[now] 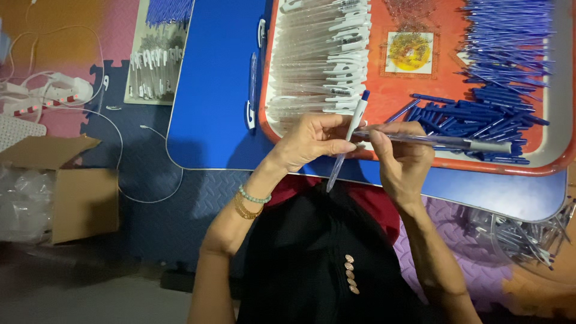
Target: The person assembles ballpoint pens by picking up clear pen barrels, inserting blue ink cartridges, and attaching blue pen caps while working at a small blue table.
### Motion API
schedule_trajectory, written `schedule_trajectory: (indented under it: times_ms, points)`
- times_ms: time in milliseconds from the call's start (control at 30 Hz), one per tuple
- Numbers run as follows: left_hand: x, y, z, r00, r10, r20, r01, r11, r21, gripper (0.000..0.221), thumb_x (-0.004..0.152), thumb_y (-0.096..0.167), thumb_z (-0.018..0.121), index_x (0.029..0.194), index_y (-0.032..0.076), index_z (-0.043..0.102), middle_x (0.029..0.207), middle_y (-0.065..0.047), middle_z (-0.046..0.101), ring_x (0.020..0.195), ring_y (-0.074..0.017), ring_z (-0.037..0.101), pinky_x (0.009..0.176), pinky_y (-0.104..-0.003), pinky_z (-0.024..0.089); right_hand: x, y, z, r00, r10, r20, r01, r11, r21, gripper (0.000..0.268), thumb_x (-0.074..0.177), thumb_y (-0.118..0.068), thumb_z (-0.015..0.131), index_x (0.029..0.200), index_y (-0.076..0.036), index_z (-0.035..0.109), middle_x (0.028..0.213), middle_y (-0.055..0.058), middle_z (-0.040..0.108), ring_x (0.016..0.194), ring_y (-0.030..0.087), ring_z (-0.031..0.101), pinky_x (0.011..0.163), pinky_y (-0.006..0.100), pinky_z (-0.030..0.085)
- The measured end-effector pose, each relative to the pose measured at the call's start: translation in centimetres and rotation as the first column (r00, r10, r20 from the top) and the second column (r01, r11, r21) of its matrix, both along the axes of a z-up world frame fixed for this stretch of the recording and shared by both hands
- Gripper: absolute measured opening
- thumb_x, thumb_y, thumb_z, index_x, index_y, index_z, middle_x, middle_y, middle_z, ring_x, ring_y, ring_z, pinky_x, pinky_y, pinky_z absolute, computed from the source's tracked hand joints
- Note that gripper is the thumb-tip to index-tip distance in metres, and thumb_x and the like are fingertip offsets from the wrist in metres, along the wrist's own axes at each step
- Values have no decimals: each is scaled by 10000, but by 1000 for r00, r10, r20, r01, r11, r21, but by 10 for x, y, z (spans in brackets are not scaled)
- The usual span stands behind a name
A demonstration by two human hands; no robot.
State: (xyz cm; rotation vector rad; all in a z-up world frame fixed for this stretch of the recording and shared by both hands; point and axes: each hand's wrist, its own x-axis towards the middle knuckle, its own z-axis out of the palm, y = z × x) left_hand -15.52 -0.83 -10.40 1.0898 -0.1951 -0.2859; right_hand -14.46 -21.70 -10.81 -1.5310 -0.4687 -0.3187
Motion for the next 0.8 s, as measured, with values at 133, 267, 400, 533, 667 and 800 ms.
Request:
schedule_trajectory:
  times_ms: [133, 267, 400, 533, 667, 800]
  points:
    - [-7, -3, 14, 1000, 18, -2, -18, 999, -27, 490, 968, -10, 868, 1427, -34, 699, 1186, -161, 813, 1065, -239, 816, 894, -401, 734, -3, 1, 12, 1000, 18, -13, -17, 1000, 22, 160, 1084, -3, 793, 1102, 103, 674, 977, 263, 779, 914, 301, 805, 812, 390, 629]
    - [-11, -7, 9, 999, 47, -1, -47, 999, 17, 492, 966, 27, 878, 1425, -19, 705, 1181, -140, 818, 1053, -206, 812, 864, -375, 735, -1, 4, 10, 989, -26, 142, 41, 994, -100, 142, 1061, -17, 834, 1081, 75, 728, 958, 223, 781, 828, 333, 796, 725, 365, 596]
    - [-10, -14, -14, 996, 66, -55, -68, 997, -32, 513, 969, 44, 885, 1440, -23, 696, 1183, -158, 818, 1034, -245, 823, 834, -428, 736, -3, -1, -10, 942, -94, 323, 179, 953, -243, 123, 1011, -126, 907, 1072, -60, 823, 1011, 128, 836, 754, 319, 780, 622, 312, 569]
    - [-10, -10, -5, 996, 57, -69, -60, 998, -36, 483, 1002, 70, 854, 1448, -14, 689, 1178, -136, 812, 1054, -245, 821, 858, -423, 740, 5, -5, -35, 810, -89, 579, 277, 929, -245, 98, 928, -63, 952, 973, -106, 877, 1058, 117, 880, 775, 259, 802, 682, 284, 597]
    - [-16, -2, 2, 997, -23, -73, 20, 999, -38, 555, 985, 42, 863, 1497, 3, 653, 1199, -166, 803, 1010, -268, 835, 836, -445, 745, 2, -6, 2, 923, -21, 383, 79, 987, -137, 154, 1055, -129, 772, 926, -58, 725, 1067, 173, 839, 832, 327, 806, 737, 356, 611]
    - [-17, 0, 8, 983, -174, -54, 171, 983, -60, 718, 988, -3, 848, 1633, 35, 535, 1317, -166, 770, 997, -230, 829, 832, -423, 761, 12, -16, 63, 998, 66, 12, -66, 997, -28, 383, 1254, -244, 456, 1087, 30, 664, 986, 219, 749, 899, 264, 734, 863, 382, 567]
